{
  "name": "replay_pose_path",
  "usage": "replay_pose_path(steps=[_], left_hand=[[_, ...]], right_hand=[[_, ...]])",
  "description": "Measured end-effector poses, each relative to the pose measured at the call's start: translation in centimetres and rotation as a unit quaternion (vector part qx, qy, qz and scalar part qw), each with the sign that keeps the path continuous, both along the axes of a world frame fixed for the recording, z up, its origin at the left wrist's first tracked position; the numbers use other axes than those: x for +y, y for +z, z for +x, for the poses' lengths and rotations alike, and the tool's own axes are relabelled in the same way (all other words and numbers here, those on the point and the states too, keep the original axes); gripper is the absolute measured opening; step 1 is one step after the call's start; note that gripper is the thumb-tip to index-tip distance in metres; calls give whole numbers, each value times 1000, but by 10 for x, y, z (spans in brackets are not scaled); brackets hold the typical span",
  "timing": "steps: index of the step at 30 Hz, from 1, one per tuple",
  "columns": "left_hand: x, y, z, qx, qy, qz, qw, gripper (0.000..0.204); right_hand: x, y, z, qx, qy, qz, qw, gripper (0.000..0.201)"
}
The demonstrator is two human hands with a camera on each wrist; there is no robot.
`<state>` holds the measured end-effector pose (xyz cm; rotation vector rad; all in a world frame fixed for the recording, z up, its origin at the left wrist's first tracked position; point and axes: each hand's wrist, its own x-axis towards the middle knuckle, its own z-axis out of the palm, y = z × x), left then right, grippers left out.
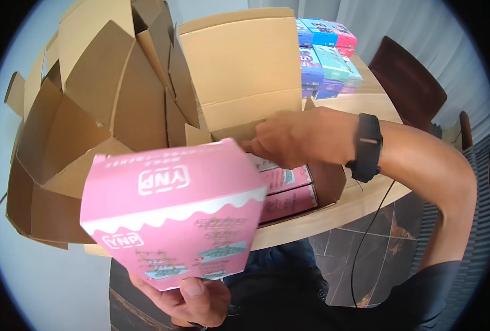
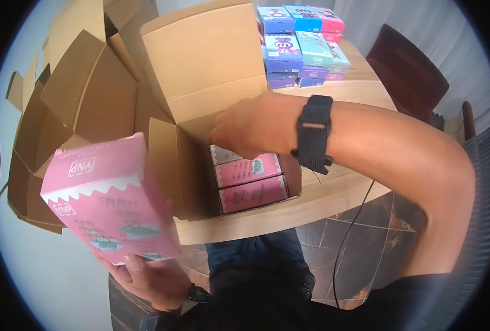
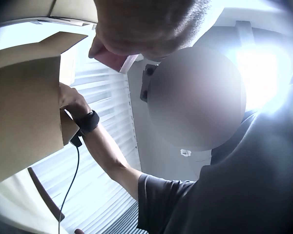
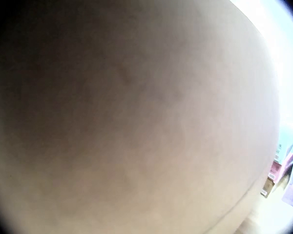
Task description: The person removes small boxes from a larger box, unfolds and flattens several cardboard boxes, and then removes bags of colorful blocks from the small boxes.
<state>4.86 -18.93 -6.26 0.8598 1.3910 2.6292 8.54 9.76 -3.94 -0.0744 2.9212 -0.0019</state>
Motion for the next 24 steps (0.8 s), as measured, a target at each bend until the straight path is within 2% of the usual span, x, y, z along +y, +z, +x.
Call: replay_pose_path(steps=[1,2,4,5,6,7,8,10,11,13,14,16,17,18,19,20,22,24], left_hand=[[-2,0,2,3,-4,-2,1000,64],[-6,0,5,-27,0,-18,999,62],[-9,0,6,-55,1,-36,998,61],[-9,0,5,-61,-6,-73,995,68],[-9,0,5,-67,-12,-109,992,76],[-5,15,8,-112,-49,-123,985,70],[0,16,7,-110,-46,-121,985,70],[10,19,6,-161,-45,-74,983,68],[12,22,4,-160,-38,-66,984,68],[14,27,1,-101,-81,-67,989,67],[18,29,0,-98,-78,-59,990,67],[27,32,1,-80,-80,-81,990,70],[33,32,2,-59,-85,-82,991,75],[40,32,4,-59,-81,-76,992,75],[48,31,6,-69,-55,-65,994,66],[56,32,9,-80,-30,-53,995,57],[68,37,13,-93,-53,-18,994,61],[77,40,16,-114,-158,16,981,59]], right_hand=[[1,-10,13,139,56,-6,989,16],[3,-20,12,140,54,-7,989,16],[-1,-19,5,208,140,-9,968,10],[-1,-17,6,209,138,-10,968,10],[1,-12,7,116,81,-48,989,8],[-5,8,5,24,23,-85,996,10],[-11,27,4,25,26,-83,996,10],[-24,68,2,-27,-65,29,997,21],[-29,89,6,-25,-57,35,997,21],[-37,125,20,18,-202,-54,978,33],[-41,141,28,22,-198,-47,979,33],[-44,160,49,119,-319,-157,927,44],[-36,160,68,185,-315,-264,892,52],[-31,159,85,246,-307,-369,842,61],[-36,153,97,322,-310,-494,746,72],[-32,156,109,302,-269,-586,702,76],[-34,146,124,300,-275,-632,660,81],[-54,126,115,297,-254,-668,633,78]])
